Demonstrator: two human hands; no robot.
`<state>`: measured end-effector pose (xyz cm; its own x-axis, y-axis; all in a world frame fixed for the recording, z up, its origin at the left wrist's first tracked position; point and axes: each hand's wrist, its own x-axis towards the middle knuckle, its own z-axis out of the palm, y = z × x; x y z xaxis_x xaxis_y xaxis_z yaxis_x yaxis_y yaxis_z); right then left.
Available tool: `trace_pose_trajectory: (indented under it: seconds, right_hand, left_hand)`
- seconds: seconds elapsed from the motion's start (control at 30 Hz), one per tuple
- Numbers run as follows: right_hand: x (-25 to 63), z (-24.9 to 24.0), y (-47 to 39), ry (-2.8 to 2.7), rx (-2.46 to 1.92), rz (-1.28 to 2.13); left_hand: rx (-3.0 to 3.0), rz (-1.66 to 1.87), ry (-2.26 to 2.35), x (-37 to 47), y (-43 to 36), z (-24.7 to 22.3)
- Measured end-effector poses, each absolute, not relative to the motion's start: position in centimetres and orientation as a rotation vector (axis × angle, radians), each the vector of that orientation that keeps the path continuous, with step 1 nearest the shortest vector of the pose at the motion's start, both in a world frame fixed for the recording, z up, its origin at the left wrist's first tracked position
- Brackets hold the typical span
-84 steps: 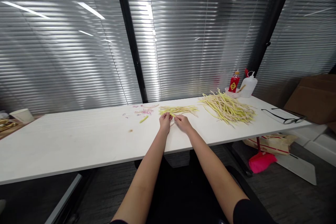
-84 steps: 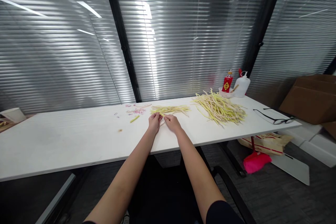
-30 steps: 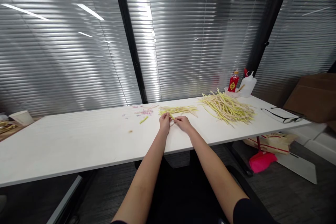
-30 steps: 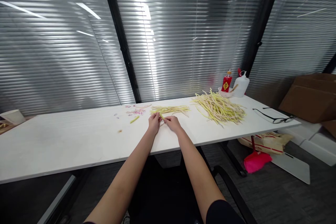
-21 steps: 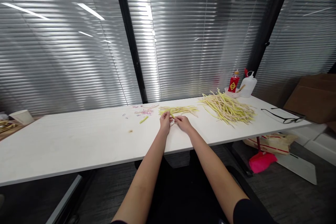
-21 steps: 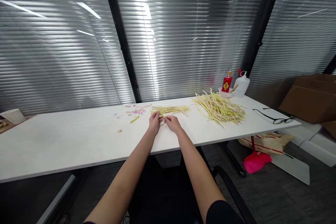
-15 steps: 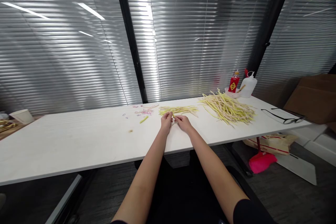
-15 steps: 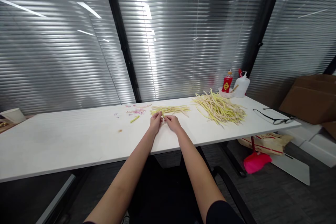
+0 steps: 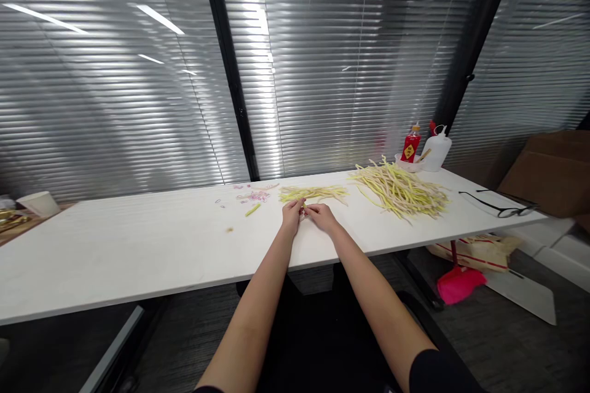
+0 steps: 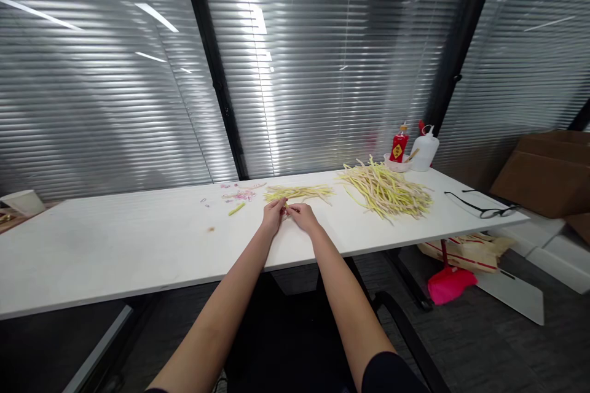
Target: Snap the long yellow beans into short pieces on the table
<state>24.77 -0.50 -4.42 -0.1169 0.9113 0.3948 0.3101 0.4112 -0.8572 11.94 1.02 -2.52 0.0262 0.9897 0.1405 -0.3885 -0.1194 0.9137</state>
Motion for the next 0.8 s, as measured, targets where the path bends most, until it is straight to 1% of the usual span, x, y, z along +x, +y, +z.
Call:
trace_pose_trajectory:
  seconds: [0.57,0.8]
  right_hand:
    - [24.8,-4.4,-0.3,-1.587,-1.089,0.763]
    - [24.4,-4.0,-1.0,-1.521,-1.182,0.714]
  left_hand:
    - [0.920,1.341,0.802,11.5,0.3,-1.3]
    - [0.995,1.452,0.849,12.1,0.3,-1.5]
